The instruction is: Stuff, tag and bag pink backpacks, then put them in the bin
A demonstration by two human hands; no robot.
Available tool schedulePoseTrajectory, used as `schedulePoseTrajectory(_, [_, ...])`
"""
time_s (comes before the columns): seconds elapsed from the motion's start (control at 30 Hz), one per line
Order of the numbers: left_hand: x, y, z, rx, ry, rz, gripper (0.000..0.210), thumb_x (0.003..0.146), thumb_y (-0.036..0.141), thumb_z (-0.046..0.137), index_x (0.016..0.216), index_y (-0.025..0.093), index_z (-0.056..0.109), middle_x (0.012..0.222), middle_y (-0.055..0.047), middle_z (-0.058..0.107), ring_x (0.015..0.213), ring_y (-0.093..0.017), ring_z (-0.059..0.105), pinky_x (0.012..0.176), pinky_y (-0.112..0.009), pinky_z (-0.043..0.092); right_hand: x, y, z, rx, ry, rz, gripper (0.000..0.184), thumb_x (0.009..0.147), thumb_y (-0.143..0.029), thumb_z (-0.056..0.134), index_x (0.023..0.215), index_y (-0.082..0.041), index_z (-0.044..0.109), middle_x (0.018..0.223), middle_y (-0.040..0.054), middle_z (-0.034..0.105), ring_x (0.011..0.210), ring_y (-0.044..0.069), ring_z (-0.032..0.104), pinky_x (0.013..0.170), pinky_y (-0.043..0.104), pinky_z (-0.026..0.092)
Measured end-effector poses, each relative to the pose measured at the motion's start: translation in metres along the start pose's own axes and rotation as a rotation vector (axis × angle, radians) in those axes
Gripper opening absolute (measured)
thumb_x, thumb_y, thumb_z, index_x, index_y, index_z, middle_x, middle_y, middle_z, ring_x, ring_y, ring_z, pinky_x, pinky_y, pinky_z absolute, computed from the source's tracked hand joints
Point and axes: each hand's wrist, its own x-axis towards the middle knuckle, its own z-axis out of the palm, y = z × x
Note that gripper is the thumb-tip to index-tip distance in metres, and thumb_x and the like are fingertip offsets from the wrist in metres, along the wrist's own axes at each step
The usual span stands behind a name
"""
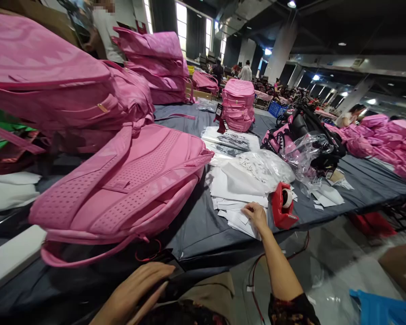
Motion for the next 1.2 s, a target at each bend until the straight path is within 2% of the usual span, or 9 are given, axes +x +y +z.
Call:
schedulePoseTrajectory(0.23, [0.058, 0.013, 0.025, -0.217, -0.419, -0.076, 0.019, 0.1, 0.035, 0.055, 0.11, 0.026, 0.068, 0.105, -0.003, 0.072, 0.097, -0.016, 0.068, 0.089, -0.024, 0.053, 0.007, -0.01, -0.019, -0.151, -0.018, -0.135, 0.034, 0.096, -0.046, 0.055, 0.074, -0.023, 0.066, 0.08, 0.0059, 0.069, 0.083, 0.023, 0.059, 0.079, 0.034, 0.041])
schedulePoseTrajectory(0.4, [0.068, 0.013, 0.038, -0.238, -0.306, 0.031, 0.028, 0.1, 0.029, 0.055, 0.127, 0.027, 0.061, 0.124, -0.007, 0.067, 0.115, -0.019, 0.062, 0.103, -0.031, 0.05, -0.007, -0.051, -0.046, -0.219, 0.14, -0.262, 0.041, 0.102, -0.05, 0.042, 0.081, -0.022, 0.063, 0.089, 0.0085, 0.067, 0.089, 0.023, 0.06, 0.08, 0.034, 0.042])
schedulePoseTrajectory(0.53, [0.091, 0.018, 0.047, -0.257, -0.103, -0.006, 0.072, 0.087, 0.039, 0.073, 0.151, 0.026, 0.043, 0.154, -0.014, 0.045, 0.145, -0.03, 0.037, 0.121, -0.052, 0.03, -0.046, -0.116, -0.063, 0.052, -0.13, -0.192, 0.04, 0.101, -0.053, 0.043, 0.081, -0.021, 0.058, 0.071, -0.0002, 0.057, 0.066, 0.015, 0.052, 0.064, 0.025, 0.04])
schedulePoseTrajectory(0.63, [0.102, 0.023, 0.057, -0.528, -0.168, -0.236, 0.06, 0.074, 0.055, 0.08, 0.119, 0.018, 0.069, 0.115, -0.012, 0.07, 0.117, -0.032, 0.059, 0.107, -0.048, 0.043, -0.068, -0.155, -0.066, 0.264, -0.302, -0.02, 0.044, 0.098, -0.06, 0.044, 0.078, -0.021, 0.053, 0.062, -0.0047, 0.044, 0.056, 0.011, 0.039, 0.054, 0.023, 0.032])
schedulePoseTrajectory(0.77, [0.097, 0.029, 0.06, -0.948, -0.223, -0.544, 0.048, 0.073, 0.063, 0.073, 0.073, 0.015, 0.067, 0.067, -0.001, 0.061, 0.066, -0.016, 0.055, 0.065, -0.026, 0.043, -0.076, -0.171, -0.058, 0.532, -0.436, 0.14, 0.051, 0.081, -0.07, 0.062, 0.092, -0.02, 0.057, 0.068, -0.0042, 0.049, 0.058, 0.011, 0.041, 0.052, 0.022, 0.033])
schedulePoseTrajectory(0.87, [0.083, 0.031, 0.048, -0.847, -0.161, -0.492, 0.037, 0.077, 0.052, 0.072, 0.072, 0.015, 0.068, 0.066, 0.0, 0.061, 0.064, -0.013, 0.052, 0.062, -0.024, 0.039, -0.073, -0.176, -0.041, 0.555, -0.542, 0.175, 0.049, 0.067, -0.06, 0.079, 0.083, -0.019, 0.059, 0.07, -0.0029, 0.053, 0.059, 0.011, 0.043, 0.053, 0.021, 0.033])
schedulePoseTrajectory(1.0, [0.048, 0.02, 0.022, -0.442, 0.121, -0.384, 0.023, 0.088, 0.041, 0.064, 0.084, 0.02, 0.073, 0.079, -0.004, 0.071, 0.081, -0.019, 0.062, 0.079, -0.029, 0.047, -0.072, -0.181, -0.018, 0.48, -0.63, 0.087, 0.037, 0.082, -0.053, 0.065, 0.075, -0.017, 0.065, 0.065, -0.0007, 0.056, 0.059, 0.012, 0.045, 0.055, 0.022, 0.034])
schedulePoseTrajectory(1.1, [0.018, 0.002, 0.01, -0.228, 0.465, -0.492, 0.027, 0.09, 0.041, 0.061, 0.107, 0.022, 0.07, 0.107, -0.008, 0.072, 0.105, -0.023, 0.064, 0.099, -0.036, 0.047, -0.083, -0.169, -0.009, 0.27, -0.756, -0.046, 0.019, 0.083, -0.031, 0.06, 0.08, -0.019, 0.073, 0.068, 0.001, 0.064, 0.061, 0.014, 0.051, 0.06, 0.024, 0.037])
schedulePoseTrajectory(1.2, [0.007, -0.016, 0.011, -0.192, 0.605, -0.663, 0.044, 0.085, 0.047, 0.064, 0.12, 0.022, 0.061, 0.123, -0.009, 0.067, 0.117, -0.025, 0.061, 0.106, -0.041, 0.045, -0.098, -0.151, -0.007, 0.131, -0.978, -0.101, 0.017, 0.072, -0.016, 0.059, 0.069, -0.021, 0.075, 0.059, 0.0011, 0.064, 0.055, 0.015, 0.052, 0.055, 0.024, 0.036])
